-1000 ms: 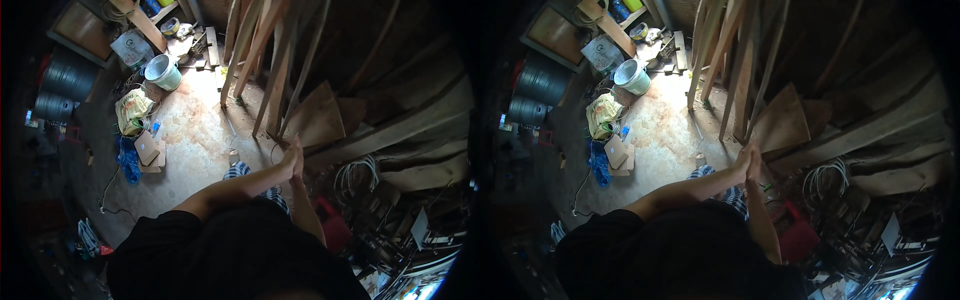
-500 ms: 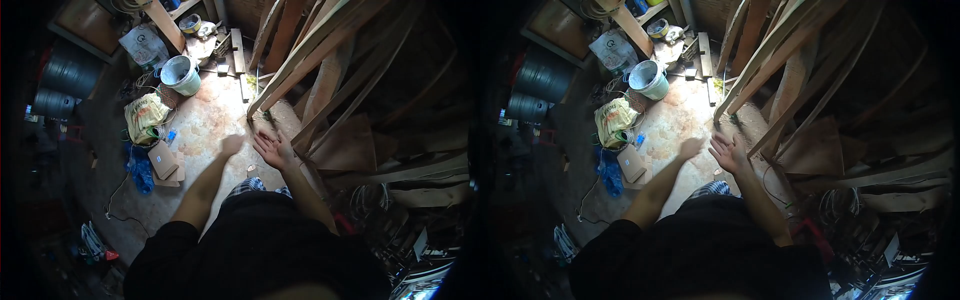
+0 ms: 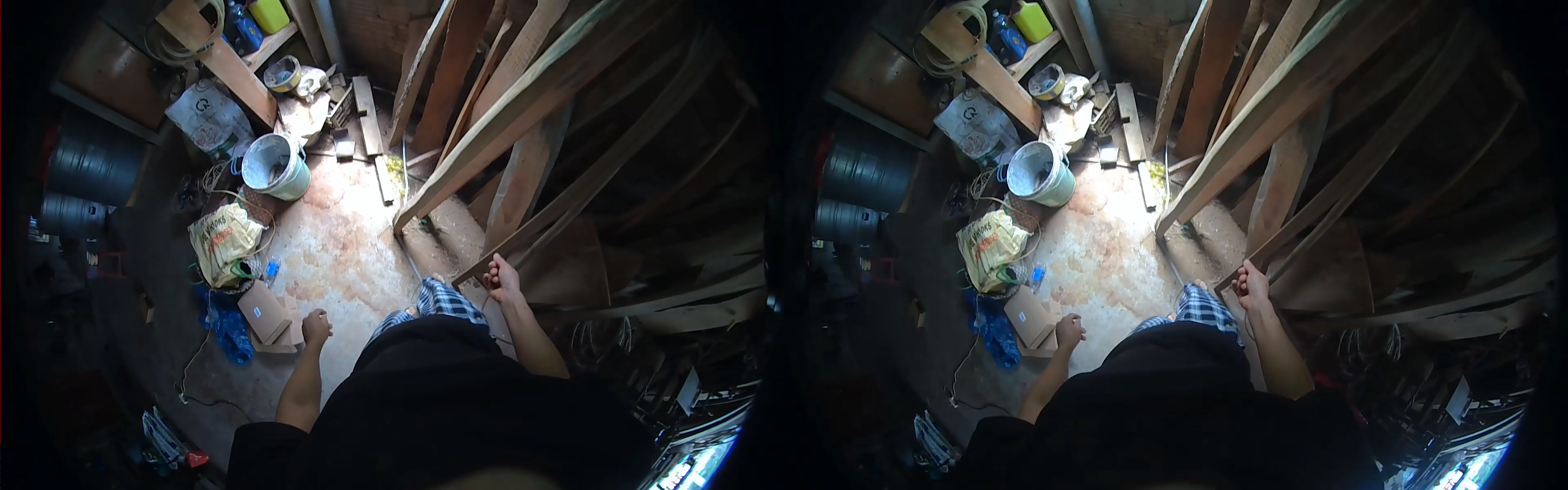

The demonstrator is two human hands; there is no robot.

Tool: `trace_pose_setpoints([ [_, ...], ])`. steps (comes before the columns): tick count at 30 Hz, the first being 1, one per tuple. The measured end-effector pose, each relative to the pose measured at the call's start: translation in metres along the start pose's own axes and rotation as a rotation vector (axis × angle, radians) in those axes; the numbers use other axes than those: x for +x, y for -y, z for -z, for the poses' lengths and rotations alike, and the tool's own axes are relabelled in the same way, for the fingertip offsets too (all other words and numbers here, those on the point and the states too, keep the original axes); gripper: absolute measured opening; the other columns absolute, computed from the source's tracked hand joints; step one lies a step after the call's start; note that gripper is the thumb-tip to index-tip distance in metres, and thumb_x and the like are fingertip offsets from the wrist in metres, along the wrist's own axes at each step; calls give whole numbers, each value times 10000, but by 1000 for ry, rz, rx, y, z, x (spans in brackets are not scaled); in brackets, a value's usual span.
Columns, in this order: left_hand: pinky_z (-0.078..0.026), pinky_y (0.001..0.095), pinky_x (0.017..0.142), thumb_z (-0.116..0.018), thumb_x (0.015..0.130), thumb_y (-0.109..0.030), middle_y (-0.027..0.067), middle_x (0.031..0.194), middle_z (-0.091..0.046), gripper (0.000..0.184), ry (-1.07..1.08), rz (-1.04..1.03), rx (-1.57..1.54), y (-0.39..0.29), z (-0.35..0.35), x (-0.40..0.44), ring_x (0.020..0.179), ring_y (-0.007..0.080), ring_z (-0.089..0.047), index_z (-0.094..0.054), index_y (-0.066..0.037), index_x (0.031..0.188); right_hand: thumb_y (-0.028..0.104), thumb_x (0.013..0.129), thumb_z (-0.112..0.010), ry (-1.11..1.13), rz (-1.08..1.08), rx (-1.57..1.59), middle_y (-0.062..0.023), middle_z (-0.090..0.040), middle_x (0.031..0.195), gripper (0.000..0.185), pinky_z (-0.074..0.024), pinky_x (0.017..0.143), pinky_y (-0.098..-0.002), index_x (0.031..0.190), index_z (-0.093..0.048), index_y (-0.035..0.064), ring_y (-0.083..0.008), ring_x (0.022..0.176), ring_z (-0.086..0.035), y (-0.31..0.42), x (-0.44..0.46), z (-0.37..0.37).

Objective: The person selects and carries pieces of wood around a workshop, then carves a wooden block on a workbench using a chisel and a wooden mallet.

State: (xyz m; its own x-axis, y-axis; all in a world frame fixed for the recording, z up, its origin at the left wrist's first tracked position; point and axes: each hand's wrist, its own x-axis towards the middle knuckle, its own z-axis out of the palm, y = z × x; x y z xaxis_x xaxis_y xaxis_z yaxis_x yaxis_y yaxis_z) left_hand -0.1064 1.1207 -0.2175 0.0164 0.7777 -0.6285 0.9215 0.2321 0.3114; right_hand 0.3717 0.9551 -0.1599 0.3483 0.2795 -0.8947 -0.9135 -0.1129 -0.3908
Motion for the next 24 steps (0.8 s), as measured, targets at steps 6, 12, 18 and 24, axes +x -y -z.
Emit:
trace_pose_setpoints([
  [6, -366, 422, 1085, -719, 743, -112, 263, 1439, -389, 794, -30, -490, 165, -87, 29, 54, 1321, 411, -402, -359, -93, 1450, 47, 915, -522, 365, 356, -746, -92, -619, 1018, 354, -574, 676, -302, 1268, -516, 32, -168, 810, -663, 26, 38, -77],
  [12, -433, 402, 1028, -705, 770, -116, 202, 1319, -521, 729, 83, -1074, -45, -290, 71, 74, 1193, 353, -529, -395, -71, 1428, 5, 790, -449, 687, 765, -1322, -131, -696, 1062, 420, -537, 810, -350, 1163, -641, 35, -244, 950, -672, 29, 43, -192],
  [18, -417, 454, 998, -515, 904, -181, 143, 790, -678, 236, 245, -1211, 188, -373, 74, 133, 767, 346, -641, -613, -71, 1088, 40, 813, -502, 555, 822, -1288, -161, -677, 1019, 339, -497, 863, -359, 1118, -651, 48, -283, 975, -648, 25, 7, -275],
  [24, -523, 375, 846, -490, 925, -168, 136, 885, -709, 224, 555, -666, -146, -357, 94, 251, 831, 287, -689, -656, -57, 1026, 30, 864, -536, -49, 1289, -907, -155, -627, 1059, 279, -490, 892, -344, 1120, -646, 42, -266, 1007, -622, 75, -22, -289],
])
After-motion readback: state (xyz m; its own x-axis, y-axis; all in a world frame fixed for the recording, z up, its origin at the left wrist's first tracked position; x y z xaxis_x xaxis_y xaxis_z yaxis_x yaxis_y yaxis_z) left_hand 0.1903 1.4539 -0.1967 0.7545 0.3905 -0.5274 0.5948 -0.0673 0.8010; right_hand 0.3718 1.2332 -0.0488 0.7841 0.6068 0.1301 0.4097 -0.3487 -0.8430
